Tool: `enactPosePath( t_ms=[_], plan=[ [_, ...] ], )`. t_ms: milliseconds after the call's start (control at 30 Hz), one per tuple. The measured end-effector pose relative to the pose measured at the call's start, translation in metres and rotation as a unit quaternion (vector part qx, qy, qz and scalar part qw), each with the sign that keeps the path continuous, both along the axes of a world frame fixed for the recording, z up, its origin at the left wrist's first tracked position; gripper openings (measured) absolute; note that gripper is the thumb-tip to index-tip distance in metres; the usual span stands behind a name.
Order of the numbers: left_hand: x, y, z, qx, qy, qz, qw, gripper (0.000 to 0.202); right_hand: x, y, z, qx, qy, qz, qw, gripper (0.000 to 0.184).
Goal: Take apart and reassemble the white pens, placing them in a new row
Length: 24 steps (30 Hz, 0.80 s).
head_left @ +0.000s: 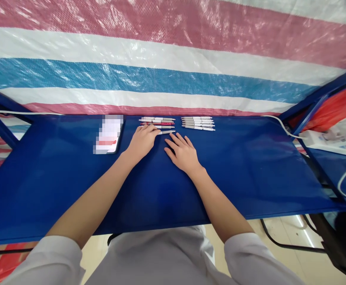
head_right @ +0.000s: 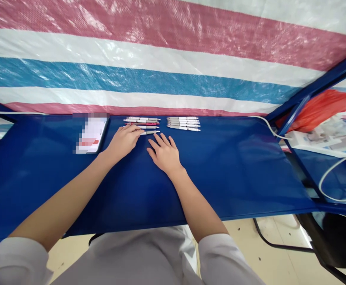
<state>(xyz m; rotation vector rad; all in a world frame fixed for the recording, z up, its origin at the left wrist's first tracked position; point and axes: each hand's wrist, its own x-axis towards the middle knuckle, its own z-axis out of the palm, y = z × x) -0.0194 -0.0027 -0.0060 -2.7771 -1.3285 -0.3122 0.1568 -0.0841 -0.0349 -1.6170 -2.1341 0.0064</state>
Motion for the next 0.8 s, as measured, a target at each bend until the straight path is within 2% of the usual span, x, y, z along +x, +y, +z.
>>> enactPosePath(
  t_ms=[267,333,400,467,500,567,633,700,800],
  plan=[
    [-0.001,0.002,-0.007,-0.024,-0.053,-0.015,0.998,0.039,-0.002,0.000,0.004,-0.021,0.035,-0.009,0.999,0.039],
    [-0.001,0.001,-0.005,-0.046,-0.103,-0.012,0.994,0.038,-0.001,0.001,0.007,-0.032,0.083,-0.017,0.996,0.037],
    [-0.003,-0.002,0.001,-0.089,-0.181,-0.002,0.979,0.035,0.001,0.004,0.010,-0.045,0.174,-0.031,0.983,0.034],
    [-0.006,-0.006,0.009,-0.160,-0.271,0.014,0.949,0.030,0.003,0.010,0.013,-0.057,0.320,-0.055,0.944,0.033],
    [-0.007,-0.008,0.012,-0.204,-0.314,0.022,0.927,0.028,0.004,0.014,0.015,-0.065,0.407,-0.069,0.909,0.034],
    [-0.010,-0.013,0.017,-0.315,-0.382,0.032,0.868,0.028,0.004,0.021,0.020,-0.087,0.565,-0.087,0.816,0.038],
    [-0.013,-0.017,0.019,-0.408,-0.423,0.036,0.808,0.033,0.002,0.028,0.027,-0.120,0.663,-0.083,0.735,0.039],
    [-0.014,-0.021,0.018,-0.464,-0.444,0.037,0.765,0.035,-0.001,0.033,0.032,-0.142,0.707,-0.059,0.690,0.036],
    [-0.014,-0.024,0.015,-0.498,-0.463,0.034,0.732,0.035,-0.007,0.038,0.036,-0.149,0.736,-0.036,0.659,0.032]
  ],
)
